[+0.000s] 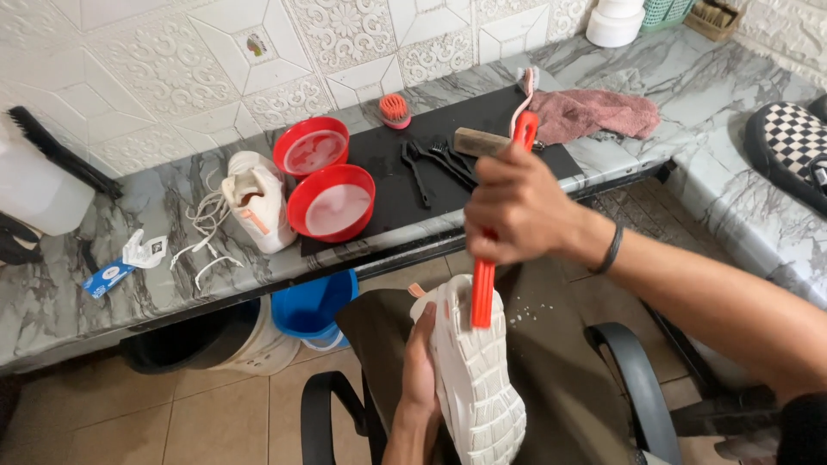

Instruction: The person scrubs the sole of a white sneaker using an orange brush and a smaller black brush, dipping the brushes into red bowls of soapy water. They wipe the shoe with a pink cloth between brushing cycles and continue scrubbing the sole until the end of the clip.

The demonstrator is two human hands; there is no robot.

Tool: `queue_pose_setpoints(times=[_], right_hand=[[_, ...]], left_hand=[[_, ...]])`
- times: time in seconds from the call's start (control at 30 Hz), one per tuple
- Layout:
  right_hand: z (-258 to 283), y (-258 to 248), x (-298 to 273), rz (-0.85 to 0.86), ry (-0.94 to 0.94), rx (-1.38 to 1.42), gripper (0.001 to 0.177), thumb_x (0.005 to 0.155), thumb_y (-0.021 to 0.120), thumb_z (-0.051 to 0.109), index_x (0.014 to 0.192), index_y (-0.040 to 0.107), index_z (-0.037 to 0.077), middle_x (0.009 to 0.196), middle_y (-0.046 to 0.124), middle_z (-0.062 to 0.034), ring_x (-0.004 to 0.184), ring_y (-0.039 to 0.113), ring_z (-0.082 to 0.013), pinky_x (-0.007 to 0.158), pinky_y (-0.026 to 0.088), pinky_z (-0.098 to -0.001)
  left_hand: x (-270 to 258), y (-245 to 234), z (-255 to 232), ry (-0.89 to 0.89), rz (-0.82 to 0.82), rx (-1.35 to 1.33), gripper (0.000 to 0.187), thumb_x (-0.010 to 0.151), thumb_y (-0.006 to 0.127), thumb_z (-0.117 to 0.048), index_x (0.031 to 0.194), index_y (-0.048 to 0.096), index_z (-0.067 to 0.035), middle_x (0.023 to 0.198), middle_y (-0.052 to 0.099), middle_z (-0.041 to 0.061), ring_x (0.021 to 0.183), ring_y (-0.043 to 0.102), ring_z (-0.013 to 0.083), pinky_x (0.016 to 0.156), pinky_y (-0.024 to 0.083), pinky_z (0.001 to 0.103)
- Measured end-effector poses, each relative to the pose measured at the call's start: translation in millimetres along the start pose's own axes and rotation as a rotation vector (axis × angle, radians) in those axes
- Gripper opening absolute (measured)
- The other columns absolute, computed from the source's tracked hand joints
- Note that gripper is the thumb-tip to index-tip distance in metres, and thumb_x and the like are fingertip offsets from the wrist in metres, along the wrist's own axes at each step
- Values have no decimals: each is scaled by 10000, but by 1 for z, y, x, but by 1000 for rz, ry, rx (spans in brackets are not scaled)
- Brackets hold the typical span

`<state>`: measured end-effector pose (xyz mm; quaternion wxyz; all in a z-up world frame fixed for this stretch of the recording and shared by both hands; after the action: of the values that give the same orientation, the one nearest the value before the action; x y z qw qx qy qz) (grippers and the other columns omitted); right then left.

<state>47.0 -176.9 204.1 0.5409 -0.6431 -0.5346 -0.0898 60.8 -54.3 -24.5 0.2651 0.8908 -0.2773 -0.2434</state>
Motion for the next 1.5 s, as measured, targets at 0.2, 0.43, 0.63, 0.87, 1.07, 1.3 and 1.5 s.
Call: queue_pose_setpoints(times=[0.2,0.43,0.63,0.87,1.07,1.3,1.5], right_hand=[[13,5,-1,-14,-54,108,317,869,525,223,570,429,181,492,404,27,645,344,-190,713,321,-378],[42,-6,10,-47,-125,185,302,905,497,217,622,420,140,572,362,-14,648,431,-249,724,362,-389],[20,-4,5,-46,47,125,366,895,467,252,542,390,191,452,339,44,627,286,-169,726,323,-354],[-4,1,-7,-9,217,153,319,822,489,187,541,342,159,454,386,15,621,280,-171,715,285,-373],[-7,-6,-4,-16,229,223,358,867,502,145,535,370,119,465,453,-4,614,332,-187,731,307,-371],[22,-13,-12,-53,371,332,420,937,436,229,543,326,134,467,417,-17,587,329,-172,717,297,-368],[-27,-5,-75,-94,822,253,405,873,461,147,531,243,156,500,253,11,590,247,-129,728,248,-370]], left_hand=[[0,9,-3,22,63,-31,530,974,517,-499,1099,731,-31,877,739,122,773,701,259,741,550,396],[-3,28,-15,7,131,-260,415,981,599,-413,1059,674,-13,845,688,102,762,651,192,714,501,319],[-4,4,-16,69,-35,-7,472,975,546,-436,1052,756,-19,875,766,127,789,715,245,757,531,372],[-7,5,-8,92,69,61,523,946,548,-522,958,744,-38,770,734,87,688,691,229,715,537,367],[-11,12,-8,53,73,-59,498,914,602,-451,1139,714,-21,932,768,152,828,725,291,785,568,430],[-26,10,-26,174,-54,-127,474,894,640,-338,1204,691,17,992,776,198,888,736,330,812,579,445],[-41,0,-35,155,-303,7,468,863,659,-255,1244,675,18,985,761,238,918,724,375,802,573,470]])
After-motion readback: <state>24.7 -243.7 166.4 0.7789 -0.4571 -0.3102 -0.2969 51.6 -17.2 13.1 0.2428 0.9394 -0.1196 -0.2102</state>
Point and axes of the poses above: each hand's wrist, its own x-axis towards the middle knuckle, its own y-axis out of the palm, z = x × y, the point moved 9 cm from there along x, towards the middle knuckle
